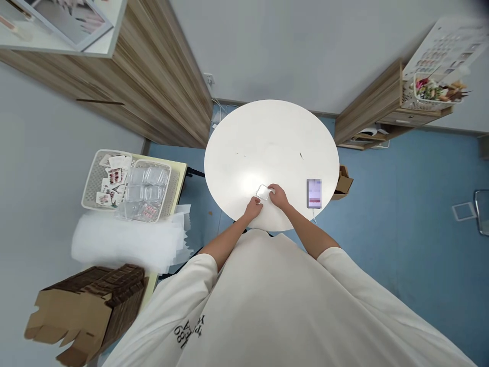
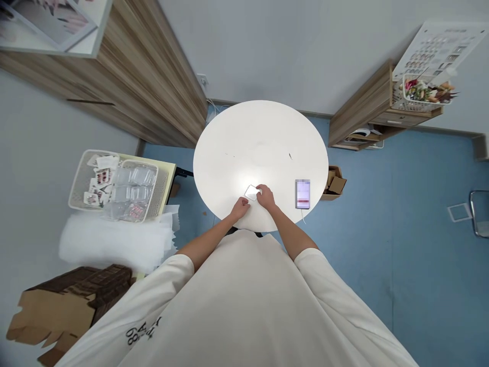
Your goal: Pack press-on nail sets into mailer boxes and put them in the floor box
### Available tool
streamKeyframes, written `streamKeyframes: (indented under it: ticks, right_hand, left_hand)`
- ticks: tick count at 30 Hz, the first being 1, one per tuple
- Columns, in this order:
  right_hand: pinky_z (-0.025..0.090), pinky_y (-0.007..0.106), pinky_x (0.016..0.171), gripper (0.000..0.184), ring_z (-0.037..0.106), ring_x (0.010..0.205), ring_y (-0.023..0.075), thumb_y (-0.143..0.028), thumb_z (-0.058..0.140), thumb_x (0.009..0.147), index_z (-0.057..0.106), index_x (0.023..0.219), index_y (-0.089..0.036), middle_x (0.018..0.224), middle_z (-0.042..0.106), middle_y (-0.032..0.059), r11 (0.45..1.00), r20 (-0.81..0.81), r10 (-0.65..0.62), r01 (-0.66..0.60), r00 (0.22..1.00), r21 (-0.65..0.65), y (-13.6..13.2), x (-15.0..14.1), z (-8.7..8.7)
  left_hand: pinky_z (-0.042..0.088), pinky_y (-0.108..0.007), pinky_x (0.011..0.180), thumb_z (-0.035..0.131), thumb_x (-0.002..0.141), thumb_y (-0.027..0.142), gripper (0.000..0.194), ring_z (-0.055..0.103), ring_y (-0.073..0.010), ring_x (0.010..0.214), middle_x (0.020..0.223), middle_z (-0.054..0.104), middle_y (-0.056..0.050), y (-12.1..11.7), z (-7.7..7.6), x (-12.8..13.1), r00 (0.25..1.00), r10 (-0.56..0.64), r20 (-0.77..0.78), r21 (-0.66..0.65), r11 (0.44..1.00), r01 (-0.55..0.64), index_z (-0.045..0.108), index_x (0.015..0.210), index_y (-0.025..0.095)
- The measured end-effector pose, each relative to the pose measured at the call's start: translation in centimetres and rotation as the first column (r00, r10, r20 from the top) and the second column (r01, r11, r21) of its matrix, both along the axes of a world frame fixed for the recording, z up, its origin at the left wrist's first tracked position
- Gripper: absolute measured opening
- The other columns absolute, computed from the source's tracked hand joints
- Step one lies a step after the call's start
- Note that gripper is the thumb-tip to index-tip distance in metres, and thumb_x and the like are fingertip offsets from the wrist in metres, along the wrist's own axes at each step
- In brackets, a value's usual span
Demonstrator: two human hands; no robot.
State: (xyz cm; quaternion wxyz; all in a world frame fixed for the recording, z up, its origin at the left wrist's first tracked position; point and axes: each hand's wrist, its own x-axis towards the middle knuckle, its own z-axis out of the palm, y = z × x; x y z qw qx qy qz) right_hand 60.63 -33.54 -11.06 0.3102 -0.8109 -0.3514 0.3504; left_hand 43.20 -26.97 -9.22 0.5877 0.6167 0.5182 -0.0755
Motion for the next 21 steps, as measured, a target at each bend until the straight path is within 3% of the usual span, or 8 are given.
streamKeyframes:
  ticks: [6,12,21]
  right_hand:
    - [0.044,0.043,0.110,0.036,0.057,0.123,0.0253,-0.016,0.050,0.084,0.064,0.117,-0.024,0.130,0.063,0.0068,0.996,0.001,0.012,-0.012,1.000,-0.089,-1.2,-1.7,0.8]
    - [0.046,0.040,0.108,0.036,0.059,0.119,0.0228,-0.017,0.051,0.084,0.065,0.116,-0.023,0.128,0.060,0.0081,0.994,-0.045,-0.055,0.051,0.997,-0.101,-2.8,-4.0,1.1]
    - [0.050,0.038,0.103,0.045,0.060,0.117,0.0231,-0.022,0.057,0.085,0.059,0.130,-0.022,0.135,0.060,0.0087,0.987,-0.117,-0.084,0.067,0.990,-0.145,-2.9,-4.4,2.0]
  left_hand:
    - [0.048,-0.035,0.093,0.063,0.085,0.025,0.030,0.063,-0.0230,0.113,0.130,0.061,-0.011,0.9,0.2,0.8,1.000,0.007,0.007,0.016,1.000,-0.007,0.048,0.111,0.023]
    - [0.047,-0.035,0.098,0.063,0.083,0.019,0.039,0.057,-0.0248,0.127,0.138,0.058,-0.011,1.8,0.1,0.2,0.996,-0.041,0.077,0.074,0.997,0.036,0.048,0.118,0.024]
    - [0.047,-0.037,0.101,0.064,0.081,0.013,0.042,0.058,-0.0237,0.126,0.133,0.060,-0.009,2.4,-0.2,-0.7,0.993,-0.058,0.105,0.099,0.994,0.047,0.048,0.118,0.024]
